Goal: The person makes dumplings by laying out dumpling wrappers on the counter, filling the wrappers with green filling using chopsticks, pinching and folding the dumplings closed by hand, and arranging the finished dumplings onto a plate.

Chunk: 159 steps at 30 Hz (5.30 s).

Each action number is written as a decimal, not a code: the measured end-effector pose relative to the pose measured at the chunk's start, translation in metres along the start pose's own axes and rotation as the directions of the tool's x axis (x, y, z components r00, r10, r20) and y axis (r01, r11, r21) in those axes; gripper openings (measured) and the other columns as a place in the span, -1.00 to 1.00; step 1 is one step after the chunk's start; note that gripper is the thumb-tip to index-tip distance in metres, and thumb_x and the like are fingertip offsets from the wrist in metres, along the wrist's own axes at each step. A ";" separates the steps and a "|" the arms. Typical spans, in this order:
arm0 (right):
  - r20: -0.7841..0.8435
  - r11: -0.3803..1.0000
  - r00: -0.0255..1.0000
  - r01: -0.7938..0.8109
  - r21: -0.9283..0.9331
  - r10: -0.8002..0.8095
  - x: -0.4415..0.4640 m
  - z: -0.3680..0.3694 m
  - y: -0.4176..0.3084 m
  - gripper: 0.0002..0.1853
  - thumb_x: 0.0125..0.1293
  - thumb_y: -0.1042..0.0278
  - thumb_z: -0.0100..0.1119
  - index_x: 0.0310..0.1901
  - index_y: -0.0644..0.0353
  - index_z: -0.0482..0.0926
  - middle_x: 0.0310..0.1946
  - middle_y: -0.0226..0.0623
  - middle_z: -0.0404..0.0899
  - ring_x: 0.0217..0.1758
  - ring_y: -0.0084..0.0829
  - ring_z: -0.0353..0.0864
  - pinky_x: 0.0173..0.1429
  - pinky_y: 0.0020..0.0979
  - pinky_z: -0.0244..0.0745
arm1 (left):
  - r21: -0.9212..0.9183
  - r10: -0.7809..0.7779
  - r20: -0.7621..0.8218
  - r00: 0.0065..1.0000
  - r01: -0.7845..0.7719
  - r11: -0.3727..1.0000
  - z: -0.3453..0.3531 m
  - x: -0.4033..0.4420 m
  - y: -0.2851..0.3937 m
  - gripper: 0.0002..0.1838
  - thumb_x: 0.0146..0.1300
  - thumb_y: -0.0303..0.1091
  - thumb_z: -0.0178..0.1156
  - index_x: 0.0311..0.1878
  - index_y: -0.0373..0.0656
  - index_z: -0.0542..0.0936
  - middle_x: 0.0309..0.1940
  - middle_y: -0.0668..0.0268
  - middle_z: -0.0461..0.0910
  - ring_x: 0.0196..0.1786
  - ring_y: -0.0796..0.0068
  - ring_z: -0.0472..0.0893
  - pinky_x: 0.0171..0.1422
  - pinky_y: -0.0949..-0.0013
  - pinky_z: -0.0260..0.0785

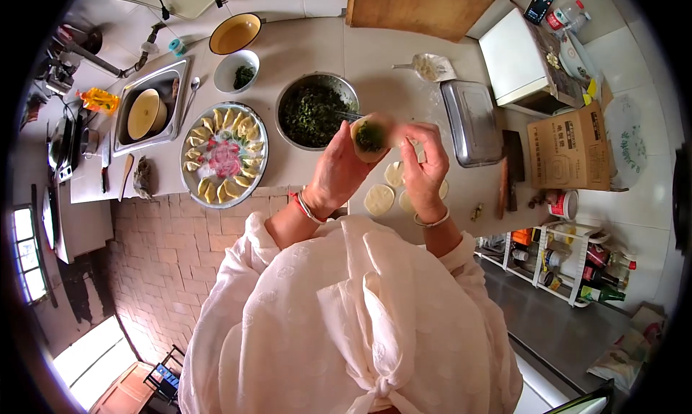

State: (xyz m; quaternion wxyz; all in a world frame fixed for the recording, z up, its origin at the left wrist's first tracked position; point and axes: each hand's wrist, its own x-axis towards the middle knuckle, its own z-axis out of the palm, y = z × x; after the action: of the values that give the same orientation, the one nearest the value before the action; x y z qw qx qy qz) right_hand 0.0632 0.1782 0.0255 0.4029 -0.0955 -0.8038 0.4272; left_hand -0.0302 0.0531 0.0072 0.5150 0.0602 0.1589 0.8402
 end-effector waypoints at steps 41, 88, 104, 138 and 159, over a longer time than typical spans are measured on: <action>0.363 0.696 0.772 0.631 -0.341 -0.522 -0.017 0.011 -0.018 -0.70 0.03 0.50 0.33 -0.14 0.18 0.59 -0.08 -0.31 0.49 -0.03 -0.29 0.57 -0.01 -0.31 0.56 | 0.033 -0.165 0.096 0.982 0.163 0.986 0.015 -0.024 0.037 -0.23 0.51 0.20 -0.26 0.44 -0.34 0.20 0.42 0.09 0.30 0.48 0.21 0.27 0.57 0.17 0.02; 0.284 0.871 0.879 0.446 -0.206 -0.384 -0.008 0.007 -0.017 -0.78 0.11 0.53 0.35 -0.20 0.19 0.55 -0.22 -0.28 0.54 -0.32 -0.31 0.62 -0.29 -0.35 0.54 | 0.189 -0.087 0.098 0.991 0.068 0.980 0.002 -0.020 0.020 -0.42 0.55 0.02 -0.22 0.42 -0.21 0.27 0.43 0.18 0.29 0.45 0.25 0.28 0.54 0.17 0.08; 0.237 0.935 0.945 0.276 -0.220 -0.223 -0.005 0.016 -0.009 -0.82 0.21 0.52 0.28 -0.18 0.16 0.50 -0.39 -0.30 0.52 -0.48 -0.27 0.58 -0.41 -0.31 0.47 | 0.617 -0.053 0.013 0.998 0.034 0.787 -0.001 -0.033 0.016 -0.52 0.53 -0.19 0.01 0.36 -0.25 0.30 0.18 0.23 0.46 0.28 0.45 0.45 0.42 0.26 0.35; 0.051 0.973 0.990 -0.140 0.184 0.133 -0.022 -0.010 -0.040 -0.69 0.20 0.47 0.37 -0.03 0.30 0.59 -0.13 -0.23 0.58 -0.26 -0.46 0.59 -0.25 -0.49 0.52 | 0.530 0.142 0.164 0.976 -0.208 0.822 0.015 -0.031 0.013 -0.57 0.55 -0.09 -0.09 0.19 -0.24 0.50 0.29 -0.03 0.46 0.26 0.29 0.51 0.43 0.16 0.25; -0.025 0.777 0.929 -0.294 0.557 0.370 -0.025 -0.015 -0.028 -0.84 0.29 0.55 0.25 -0.10 0.28 0.62 -0.12 -0.32 0.50 -0.15 -0.49 0.49 0.01 -0.46 0.41 | 0.543 0.101 0.127 0.987 -0.154 0.825 0.017 -0.031 0.020 -0.53 0.56 -0.04 -0.10 0.21 -0.26 0.47 0.27 0.00 0.48 -0.14 0.51 0.53 0.03 0.38 0.44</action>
State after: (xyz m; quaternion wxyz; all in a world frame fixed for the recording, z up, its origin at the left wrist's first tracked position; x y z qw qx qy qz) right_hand 0.0964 0.1578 0.0373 0.3839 -0.1458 -0.5909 0.6944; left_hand -0.0287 0.0205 0.0316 0.4253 0.2553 0.3654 0.7877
